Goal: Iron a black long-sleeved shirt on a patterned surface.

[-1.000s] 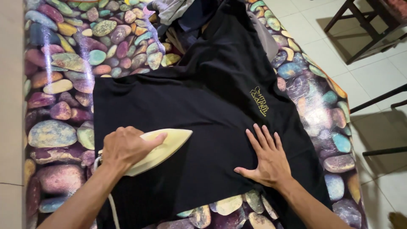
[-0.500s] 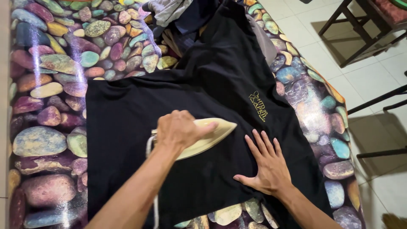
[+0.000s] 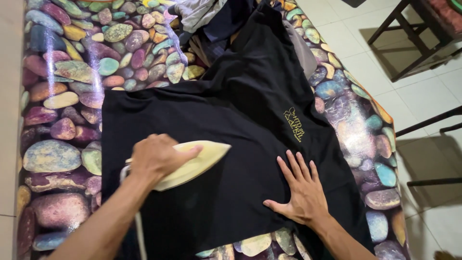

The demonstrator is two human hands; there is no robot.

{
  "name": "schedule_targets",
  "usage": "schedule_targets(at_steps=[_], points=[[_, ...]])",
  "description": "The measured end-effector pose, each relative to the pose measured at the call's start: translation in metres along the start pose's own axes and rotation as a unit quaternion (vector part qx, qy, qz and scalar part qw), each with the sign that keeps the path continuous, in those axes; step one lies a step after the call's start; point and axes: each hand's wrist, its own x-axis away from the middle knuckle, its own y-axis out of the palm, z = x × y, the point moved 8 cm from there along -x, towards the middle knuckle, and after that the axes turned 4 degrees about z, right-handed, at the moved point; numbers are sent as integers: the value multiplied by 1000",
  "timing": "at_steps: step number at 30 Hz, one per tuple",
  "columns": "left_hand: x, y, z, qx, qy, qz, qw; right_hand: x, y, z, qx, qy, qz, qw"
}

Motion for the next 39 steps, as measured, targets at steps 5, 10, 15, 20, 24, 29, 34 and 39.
schedule_targets(at_steps=[5, 10, 15, 20, 24, 29, 34, 39], points=[[-12, 1, 70, 32, 29, 5, 999, 0, -3, -2, -3, -4, 20, 1000], [-18, -1, 65, 36, 48, 39, 997, -20, 0, 18, -8, 18, 41, 999], [0, -4, 18, 21, -9, 5, 1000, -58, 11, 51, -15, 88, 59, 994], [-4, -2, -1, 28, -21, -1, 999, -64, 9, 47, 15, 60, 99, 993], [-9, -4, 20, 20, -1, 22, 1000, -65, 12, 52, 28, 88, 106, 990], [-24, 7, 73, 67, 29, 28, 997, -65, 10, 55, 32, 84, 113, 990], [-24, 6, 72, 81, 38, 18, 996, -66, 7, 50, 31, 78, 101, 991], [-20, 3, 3, 46, 22, 37, 998, -64, 11, 53, 36, 83, 96, 991]])
